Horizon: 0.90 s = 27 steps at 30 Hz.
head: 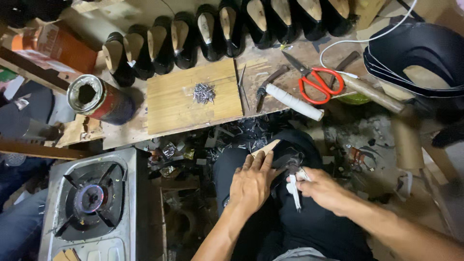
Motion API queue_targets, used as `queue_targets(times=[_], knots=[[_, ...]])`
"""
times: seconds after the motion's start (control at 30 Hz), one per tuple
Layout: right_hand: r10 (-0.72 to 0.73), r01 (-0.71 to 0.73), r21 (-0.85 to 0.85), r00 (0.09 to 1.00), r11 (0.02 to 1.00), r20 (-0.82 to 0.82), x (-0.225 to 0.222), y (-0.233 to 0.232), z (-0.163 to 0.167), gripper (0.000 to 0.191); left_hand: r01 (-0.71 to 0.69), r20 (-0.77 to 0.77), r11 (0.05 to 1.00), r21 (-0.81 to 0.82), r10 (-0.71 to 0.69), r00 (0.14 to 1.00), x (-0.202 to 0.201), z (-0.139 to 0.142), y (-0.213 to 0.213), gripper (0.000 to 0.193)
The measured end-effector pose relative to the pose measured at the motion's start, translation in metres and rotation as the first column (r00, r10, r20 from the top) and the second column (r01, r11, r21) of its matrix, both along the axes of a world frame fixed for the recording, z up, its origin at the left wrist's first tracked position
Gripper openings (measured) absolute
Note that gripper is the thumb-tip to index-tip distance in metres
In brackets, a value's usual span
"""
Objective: The person selects a black shoe with a wooden last from a shelf and uses a hammer to drive nails into the sole. They repeatedly tap the shoe's edge and sole, then place the finished shoe on a nearby stack and pick up another shoe to continue the process.
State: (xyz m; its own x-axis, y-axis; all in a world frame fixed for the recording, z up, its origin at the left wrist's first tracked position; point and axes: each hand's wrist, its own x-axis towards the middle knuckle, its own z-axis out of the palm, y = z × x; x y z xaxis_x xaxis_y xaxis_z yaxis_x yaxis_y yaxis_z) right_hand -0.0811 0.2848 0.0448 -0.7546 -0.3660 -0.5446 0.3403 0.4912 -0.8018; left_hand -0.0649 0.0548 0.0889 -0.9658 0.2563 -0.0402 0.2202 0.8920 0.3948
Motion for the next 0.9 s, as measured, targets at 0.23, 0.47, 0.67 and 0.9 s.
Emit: queue_targets(times=[0.23, 0.47, 0.67, 0.9], knots=[[0.426, -0.107, 0.520, 0.721, 0.848, -0.546, 0.000, 0.000, 0.021, 0.040, -0.029, -0.037, 1.000, 0.003, 0.029, 0.999, -0.003, 0.009, 0.005, 0.050], [0.521, -0.156, 0.618, 0.713, 0.770, -0.470, -0.012, 0.000, 0.053, 0.040, -0.030, -0.052, 0.995, -0.097, 0.025, 0.998, -0.017, 0.011, 0.009, 0.049], [0.161, 0.055, 0.244, 0.608, 0.968, -0.777, 0.011, -0.002, 0.057, 0.023, 0.091, 0.101, 0.996, -0.002, -0.090, 0.991, -0.025, 0.005, -0.010, 0.066], [0.285, -0.028, 0.471, 0.828, 0.881, -0.483, 0.000, -0.016, 0.003, 0.030, 0.051, 0.131, 0.975, 0.215, -0.081, 0.988, -0.025, 0.010, -0.027, 0.057]])
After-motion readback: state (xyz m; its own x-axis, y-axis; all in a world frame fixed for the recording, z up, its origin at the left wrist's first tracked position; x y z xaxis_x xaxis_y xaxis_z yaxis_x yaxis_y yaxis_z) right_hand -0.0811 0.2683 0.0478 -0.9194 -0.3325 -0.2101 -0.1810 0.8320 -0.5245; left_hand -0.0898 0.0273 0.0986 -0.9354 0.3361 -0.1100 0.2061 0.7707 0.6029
